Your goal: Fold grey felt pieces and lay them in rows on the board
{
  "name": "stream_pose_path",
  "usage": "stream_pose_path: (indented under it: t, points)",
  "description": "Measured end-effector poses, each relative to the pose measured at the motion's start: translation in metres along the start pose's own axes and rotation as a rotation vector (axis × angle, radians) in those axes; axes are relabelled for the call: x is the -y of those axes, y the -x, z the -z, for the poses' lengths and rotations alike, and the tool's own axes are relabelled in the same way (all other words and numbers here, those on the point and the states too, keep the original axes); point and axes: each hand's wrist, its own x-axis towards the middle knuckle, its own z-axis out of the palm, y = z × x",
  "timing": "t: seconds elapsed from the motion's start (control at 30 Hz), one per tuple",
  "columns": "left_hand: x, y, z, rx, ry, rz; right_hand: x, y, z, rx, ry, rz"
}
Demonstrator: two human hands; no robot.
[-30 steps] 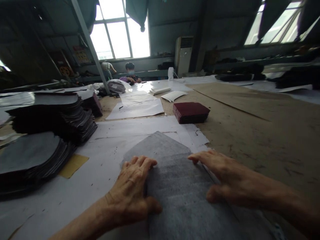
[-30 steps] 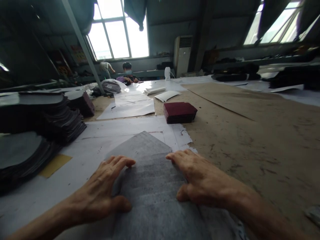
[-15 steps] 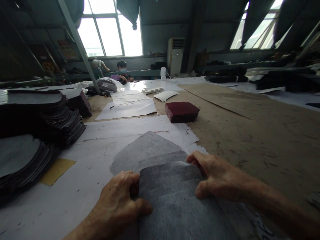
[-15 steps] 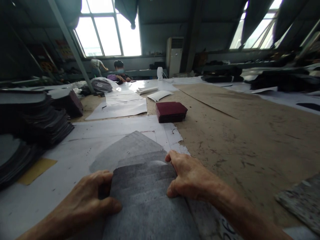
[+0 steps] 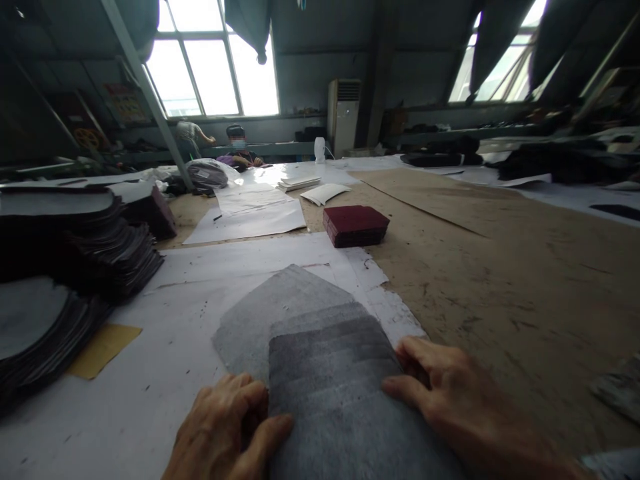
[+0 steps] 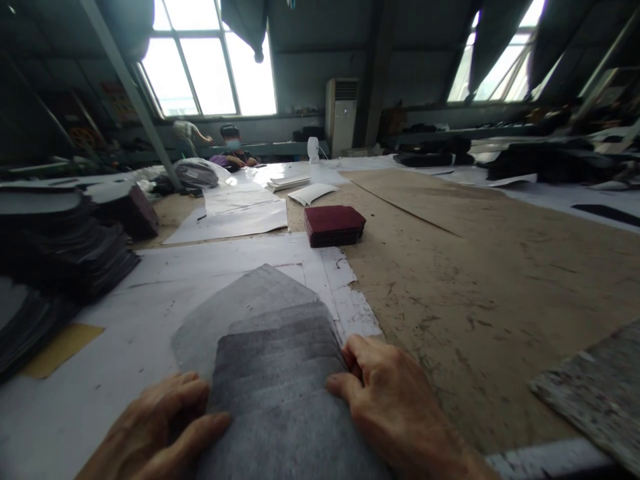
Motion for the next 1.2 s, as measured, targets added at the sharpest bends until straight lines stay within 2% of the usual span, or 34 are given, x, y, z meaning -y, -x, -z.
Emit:
stream_pose_path:
  t: [0.2, 0.4, 0.67, 0.93, 1.2]
  points:
    - [-0.008, -0.006, 0.005, 0.07, 0.038, 0.133, -0.002, -0.002, 0.0, 0.04, 0.026, 0.025]
    - [-0.01, -0.009, 0.008, 0.102, 0.128, 0.186, -0.002, -0.008, 0.003, 0.103, 0.053, 0.006]
    - [-0.011, -0.012, 0.006, 0.092, 0.079, 0.202, -0.003, -0.012, 0.003, 0.126, 0.047, 0.001]
    - [-0.018, -0.012, 0.009, 0.126, -0.106, 0.171, -0.004, -0.017, 0.002, 0.079, -0.011, -0.182]
    - [-0.012, -0.01, 0.005, 0.126, -0.118, 0.128, 0.002, -0.011, 0.005, 0.037, 0.036, -0.147]
